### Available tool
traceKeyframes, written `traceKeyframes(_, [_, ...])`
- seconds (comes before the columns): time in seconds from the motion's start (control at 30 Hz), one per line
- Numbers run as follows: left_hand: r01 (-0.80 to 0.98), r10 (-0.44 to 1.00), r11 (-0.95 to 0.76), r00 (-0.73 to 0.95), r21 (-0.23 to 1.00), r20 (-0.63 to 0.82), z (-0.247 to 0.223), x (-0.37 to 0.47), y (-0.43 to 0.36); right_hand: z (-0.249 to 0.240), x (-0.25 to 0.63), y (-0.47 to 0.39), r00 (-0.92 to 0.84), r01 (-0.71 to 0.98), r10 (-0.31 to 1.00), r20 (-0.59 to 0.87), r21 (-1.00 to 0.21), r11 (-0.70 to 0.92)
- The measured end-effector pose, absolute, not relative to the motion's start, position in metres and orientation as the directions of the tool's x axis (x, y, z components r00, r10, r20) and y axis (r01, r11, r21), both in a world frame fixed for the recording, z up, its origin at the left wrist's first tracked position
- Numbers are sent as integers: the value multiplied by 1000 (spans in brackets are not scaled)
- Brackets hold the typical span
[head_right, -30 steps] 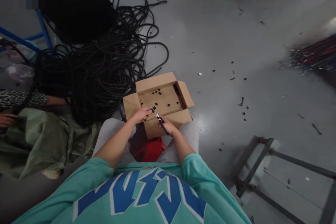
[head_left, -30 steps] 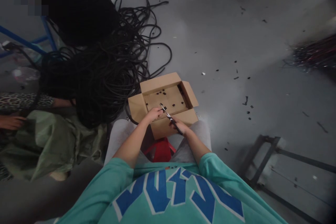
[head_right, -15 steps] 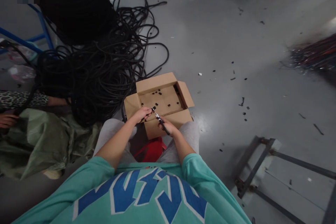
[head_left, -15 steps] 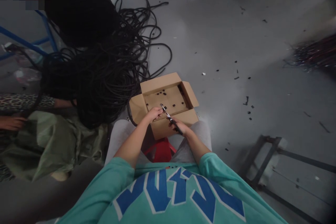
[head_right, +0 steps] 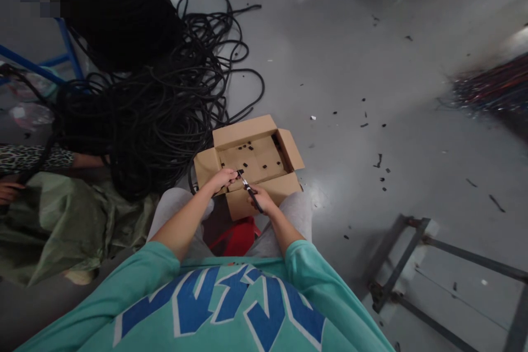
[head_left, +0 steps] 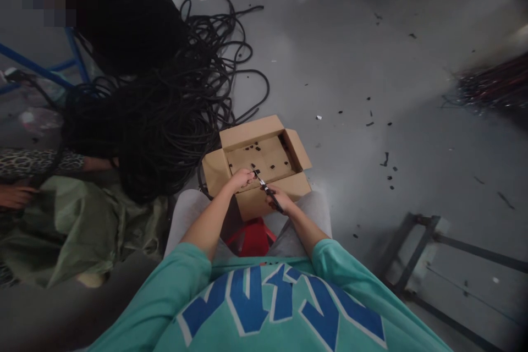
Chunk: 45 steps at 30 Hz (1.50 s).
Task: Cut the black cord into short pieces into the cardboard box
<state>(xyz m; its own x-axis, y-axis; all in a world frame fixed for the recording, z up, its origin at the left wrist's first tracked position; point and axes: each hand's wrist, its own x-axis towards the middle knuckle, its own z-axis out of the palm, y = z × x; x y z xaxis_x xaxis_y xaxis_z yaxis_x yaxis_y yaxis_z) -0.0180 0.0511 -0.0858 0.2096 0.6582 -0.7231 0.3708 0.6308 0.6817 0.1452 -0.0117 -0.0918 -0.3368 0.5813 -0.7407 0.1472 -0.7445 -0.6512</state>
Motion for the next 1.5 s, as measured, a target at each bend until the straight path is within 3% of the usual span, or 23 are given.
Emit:
traceKeyframes(0.43, [369, 760, 558, 133, 743, -636, -84, -20, 49, -92, 146, -14, -291, 149, 630, -720, -684, -714])
traceKeyframes(0.77, [390, 673, 602, 223, 697, -706, -76, -22, 56, -95, 151, -4, -401, 97, 601, -692, -684, -723])
traceKeyframes(1.2, [426, 689, 554, 246, 715, -681, -100, -27, 64, -105, 144, -8, -304, 97, 577, -758, -627, -773])
traceKeyframes(1.5, [403, 758, 531, 166, 745, -631, -106, -30, 63, -104, 145, -8, -222, 113, 623, -750, -655, -747])
